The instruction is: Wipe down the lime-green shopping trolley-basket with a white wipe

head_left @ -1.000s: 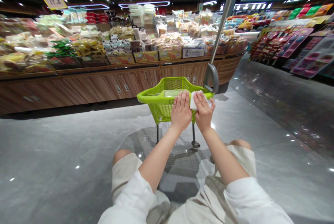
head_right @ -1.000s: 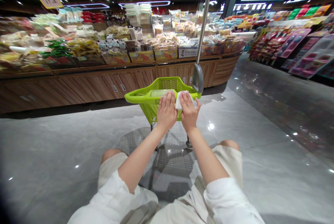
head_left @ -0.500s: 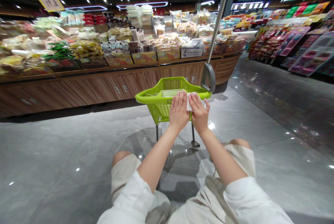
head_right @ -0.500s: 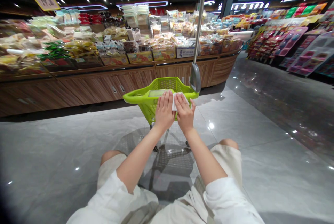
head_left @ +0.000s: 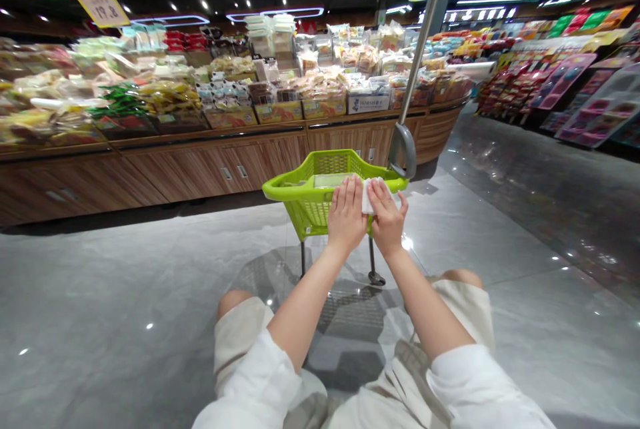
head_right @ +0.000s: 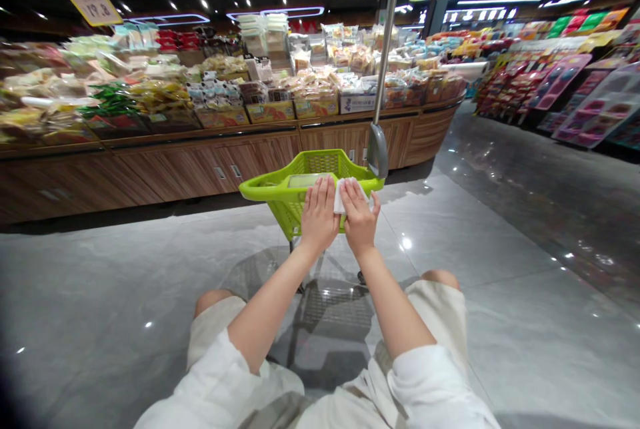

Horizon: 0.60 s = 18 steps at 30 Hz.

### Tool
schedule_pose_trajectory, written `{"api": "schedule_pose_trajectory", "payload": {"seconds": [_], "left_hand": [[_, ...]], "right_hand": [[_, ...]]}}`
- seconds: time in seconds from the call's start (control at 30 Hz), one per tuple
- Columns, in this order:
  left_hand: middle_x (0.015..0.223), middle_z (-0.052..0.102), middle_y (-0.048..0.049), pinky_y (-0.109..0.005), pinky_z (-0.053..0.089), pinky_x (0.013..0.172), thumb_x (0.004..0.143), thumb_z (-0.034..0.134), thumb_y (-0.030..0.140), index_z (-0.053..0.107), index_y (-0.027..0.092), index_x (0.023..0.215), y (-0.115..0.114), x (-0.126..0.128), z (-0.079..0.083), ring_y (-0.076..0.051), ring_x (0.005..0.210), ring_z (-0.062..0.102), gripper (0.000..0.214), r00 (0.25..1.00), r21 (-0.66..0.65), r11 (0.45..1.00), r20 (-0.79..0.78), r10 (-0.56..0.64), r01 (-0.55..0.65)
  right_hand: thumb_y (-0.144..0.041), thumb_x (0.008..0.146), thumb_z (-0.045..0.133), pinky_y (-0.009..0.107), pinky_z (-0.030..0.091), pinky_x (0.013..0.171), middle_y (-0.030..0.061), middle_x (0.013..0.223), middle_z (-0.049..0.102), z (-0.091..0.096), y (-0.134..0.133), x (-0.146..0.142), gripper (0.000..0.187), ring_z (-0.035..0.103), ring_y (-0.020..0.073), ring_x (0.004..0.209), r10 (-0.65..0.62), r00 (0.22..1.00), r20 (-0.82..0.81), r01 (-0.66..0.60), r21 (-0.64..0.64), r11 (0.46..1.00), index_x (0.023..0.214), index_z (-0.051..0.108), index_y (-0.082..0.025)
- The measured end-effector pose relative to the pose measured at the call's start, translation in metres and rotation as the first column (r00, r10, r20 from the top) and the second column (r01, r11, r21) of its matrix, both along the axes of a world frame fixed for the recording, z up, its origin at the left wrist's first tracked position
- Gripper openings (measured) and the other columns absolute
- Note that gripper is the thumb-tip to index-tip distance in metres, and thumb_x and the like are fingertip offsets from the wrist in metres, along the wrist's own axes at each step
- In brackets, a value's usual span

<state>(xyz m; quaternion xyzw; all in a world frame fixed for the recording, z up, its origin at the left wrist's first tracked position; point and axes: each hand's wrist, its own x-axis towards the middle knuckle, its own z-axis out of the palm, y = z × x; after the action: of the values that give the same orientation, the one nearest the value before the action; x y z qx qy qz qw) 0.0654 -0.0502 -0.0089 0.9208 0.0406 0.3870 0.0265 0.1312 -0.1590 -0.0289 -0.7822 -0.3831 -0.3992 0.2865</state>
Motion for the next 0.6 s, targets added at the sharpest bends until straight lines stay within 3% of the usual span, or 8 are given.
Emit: {"api": "schedule_pose_trajectory", "payload": {"seconds": [0.07,0.17,0.3,0.43,0.6], "left_hand": [[0.161,0.031,-0.0141,-0.047,0.021,0.124,0.097,0.037,0.025,0.019,0.009,0.155,0.001,-0.001,0.0,-0.025,0.152,0.02,0.063,1.0,0.003,1.0,-0.003,-0.004,0.004],[0.161,0.032,-0.014,-0.047,0.021,0.124,0.099,0.033,0.026,0.018,0.008,0.155,0.001,-0.002,0.001,-0.025,0.152,0.02,0.061,1.0,0.002,1.0,-0.001,-0.004,0.004],[0.161,0.032,-0.0147,-0.048,0.021,0.123,0.098,0.034,0.025,0.017,0.008,0.155,-0.001,0.0,0.001,-0.026,0.152,0.021,0.062,1.0,-0.018,1.0,0.008,-0.008,0.008],[0.161,0.031,-0.0146,-0.049,0.021,0.124,0.094,0.041,0.023,0.017,0.012,0.156,0.0,0.001,-0.001,-0.026,0.152,0.02,0.068,1.0,-0.029,0.999,0.009,-0.022,0.022],[0.161,0.031,-0.0141,-0.047,0.021,0.123,0.097,0.035,0.025,0.017,0.01,0.156,0.002,-0.001,0.001,-0.025,0.152,0.021,0.063,1.0,-0.004,1.0,0.003,-0.013,0.013]], "right_hand": [[-0.004,0.078,0.036,0.045,0.015,0.118,0.0059,0.149,0.051,-0.001,-0.01,0.006,0.075,0.043,0.0181,0.14,0.012,1.0,0.014,-0.012,-0.031,0.999,0.15,0.039,-0.027],[-0.003,0.076,0.035,0.045,0.016,0.116,0.0062,0.147,0.053,-0.004,-0.025,0.02,0.077,0.048,0.0188,0.137,-0.054,0.999,-0.001,0.054,0.046,0.998,0.149,0.042,-0.028],[-0.001,0.075,0.034,0.046,0.019,0.113,0.0077,0.146,0.054,-0.004,-0.014,0.015,0.08,0.049,0.02,0.136,-0.139,0.99,-0.039,0.143,0.157,0.977,0.15,0.04,-0.028],[-0.004,0.079,0.036,0.045,0.02,0.113,0.0075,0.148,0.052,0.001,0.005,-0.004,0.077,0.045,0.0192,0.14,-0.029,1.0,-0.008,0.029,0.007,1.0,0.153,0.034,-0.028],[-0.005,0.08,0.037,0.045,0.016,0.115,0.008,0.15,0.049,-0.002,-0.018,0.01,0.074,0.045,0.0193,0.139,0.001,1.0,0.024,0.001,-0.07,0.998,0.151,0.037,-0.027]]}}
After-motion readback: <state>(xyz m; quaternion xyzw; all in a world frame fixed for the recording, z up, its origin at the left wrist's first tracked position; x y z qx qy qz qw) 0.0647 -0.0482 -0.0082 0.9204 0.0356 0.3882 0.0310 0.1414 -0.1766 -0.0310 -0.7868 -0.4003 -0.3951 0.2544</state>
